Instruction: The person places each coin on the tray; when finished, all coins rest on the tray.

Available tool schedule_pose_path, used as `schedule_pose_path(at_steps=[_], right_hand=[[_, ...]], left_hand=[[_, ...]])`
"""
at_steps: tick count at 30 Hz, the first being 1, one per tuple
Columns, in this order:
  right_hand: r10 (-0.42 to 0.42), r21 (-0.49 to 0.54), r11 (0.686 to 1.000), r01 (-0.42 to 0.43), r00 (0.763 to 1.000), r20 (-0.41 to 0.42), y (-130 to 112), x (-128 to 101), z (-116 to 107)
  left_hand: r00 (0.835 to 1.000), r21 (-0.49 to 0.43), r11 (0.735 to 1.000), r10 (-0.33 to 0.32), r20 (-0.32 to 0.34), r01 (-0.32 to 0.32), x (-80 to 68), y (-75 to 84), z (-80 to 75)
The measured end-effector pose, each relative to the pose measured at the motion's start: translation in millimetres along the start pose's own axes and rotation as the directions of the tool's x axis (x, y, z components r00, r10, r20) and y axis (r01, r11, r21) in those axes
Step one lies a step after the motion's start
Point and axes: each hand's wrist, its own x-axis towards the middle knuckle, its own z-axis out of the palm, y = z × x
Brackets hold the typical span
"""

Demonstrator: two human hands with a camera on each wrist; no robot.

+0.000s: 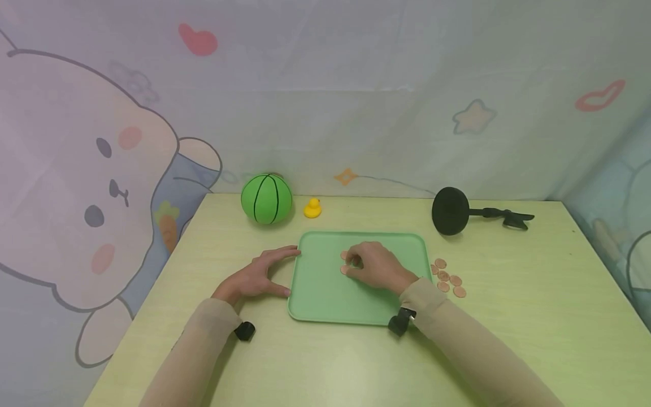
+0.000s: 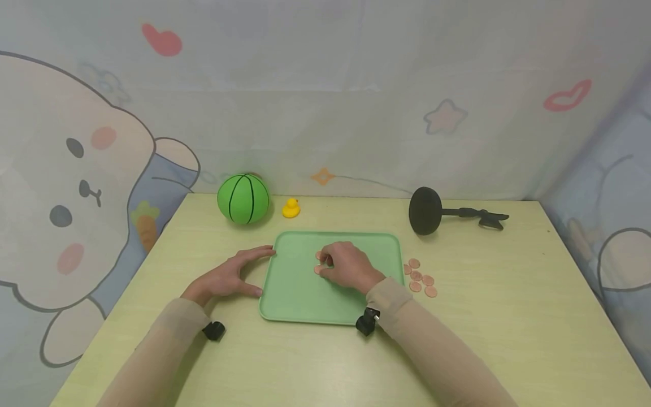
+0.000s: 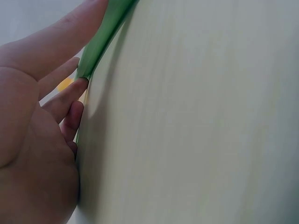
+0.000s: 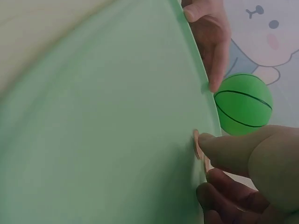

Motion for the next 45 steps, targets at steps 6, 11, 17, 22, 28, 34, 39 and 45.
schedule_pose_path(at_steps=[6,11,17,22,28,34,39,45], right_hand=[[0.012,-0.002,1.000,-0.013,1.000,-0.011,10,-4,-13],[0.046,0.024,0.999,-0.045,0.999,-0.017,21,-16,-31],[0.074,0.022,0.997,-0.073,0.997,-0.038,38,-29,-50],[0.106,0.027,0.994,-0.105,0.993,-0.043,57,-42,-64],[0.107,0.047,0.993,-0.104,0.992,-0.063,79,-60,-80],[0.118,0.030,0.993,-0.116,0.991,-0.056,97,-75,-94],[0.156,0.001,0.988,-0.156,0.986,-0.058,108,-87,-104],[0.148,-0.016,0.989,-0.148,0.988,-0.043,124,-95,-107]], left_hand=[[1.000,-0.004,1.000,0.006,0.003,-0.006,-0.1,1.1,0.1],[1.000,0.004,1.000,0.009,0.005,-0.009,0.1,0.7,0.2],[1.000,0.005,1.000,0.009,0.002,-0.009,-0.3,0.0,0.0],[1.000,0.007,1.000,0.004,0.003,-0.004,-0.4,0.5,0.0],[1.000,0.009,1.000,0.003,0.005,-0.003,0.0,-0.4,0.3],[1.000,0.009,1.000,0.005,0.004,-0.005,0.0,0.1,-0.1],[1.000,0.002,1.000,0.000,0.002,0.000,-0.7,2.2,-0.1],[1.000,0.006,1.000,0.003,0.007,-0.003,-0.9,1.4,0.1]])
